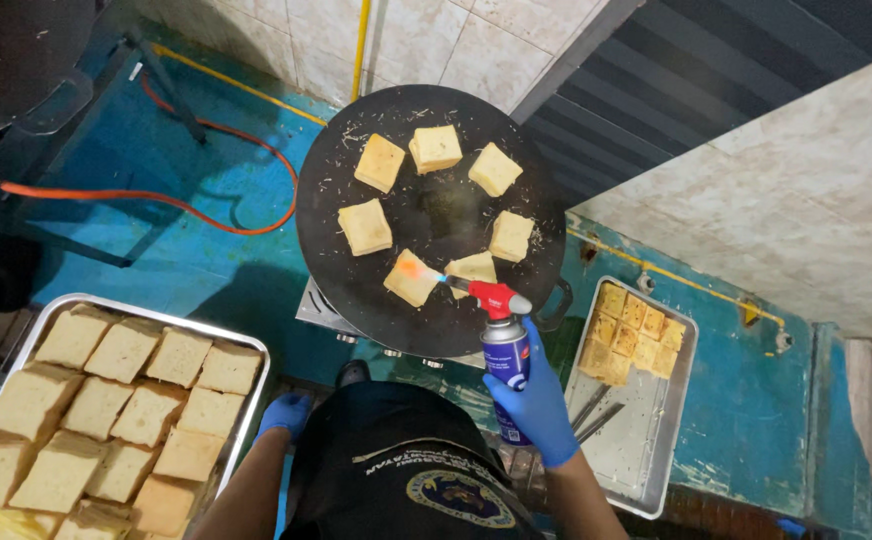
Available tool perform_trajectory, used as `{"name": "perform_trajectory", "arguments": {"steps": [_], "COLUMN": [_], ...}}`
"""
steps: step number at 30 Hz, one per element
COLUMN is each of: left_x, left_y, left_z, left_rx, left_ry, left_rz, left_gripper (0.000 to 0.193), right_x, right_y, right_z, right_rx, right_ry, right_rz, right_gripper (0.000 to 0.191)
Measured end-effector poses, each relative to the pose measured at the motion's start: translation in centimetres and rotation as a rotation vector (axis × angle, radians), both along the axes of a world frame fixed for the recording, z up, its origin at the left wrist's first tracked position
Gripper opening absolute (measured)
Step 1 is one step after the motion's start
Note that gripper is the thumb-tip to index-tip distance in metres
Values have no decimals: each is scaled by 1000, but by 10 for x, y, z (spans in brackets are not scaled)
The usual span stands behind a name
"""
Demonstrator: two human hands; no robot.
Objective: The person places cubes of tofu from a metal tray onto a large round flat griddle, flips and repositions them with tongs, and uses a handheld gas blowtorch to char their surfaces. Finished browned tofu cubes are moved to a tray of cooked pieces.
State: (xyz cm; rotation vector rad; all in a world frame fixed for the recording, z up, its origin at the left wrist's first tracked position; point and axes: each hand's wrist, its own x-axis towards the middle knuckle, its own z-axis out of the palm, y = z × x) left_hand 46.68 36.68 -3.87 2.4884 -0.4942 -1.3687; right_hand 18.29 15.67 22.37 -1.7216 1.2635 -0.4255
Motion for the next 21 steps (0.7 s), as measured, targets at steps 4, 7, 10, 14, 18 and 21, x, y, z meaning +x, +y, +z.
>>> {"name": "perform_trajectory", "arguments": {"steps": [4,7,10,14,18,21], "left_x": [-4,-4,-5,-9,-12,-11], "left_y": [-4,-6,-5,-3,-1,2], "left_z": [-1,-1,-1,6,11,7], "left_rx": [-21,-56,-66,-60,13,10], "left_ry": [16,18,23,41,52,44], "left_rz": [13,-12,6,36,36,26], "left_gripper": [54,52,52,53,51,51], "right_x": [-1,-4,-9,-15,-18,-20], "right_y": [2,8,14,13,7,7], "right_z": [1,3,4,2,-2,-4], "right_rx": [-33,-34,-29,18,-78,-42], "right_ry": [-37,32,94,122,-18,24], "right_rz": [13,15,19,-4,9,-28], "right_gripper": [104,104,105,105,104,104]}}
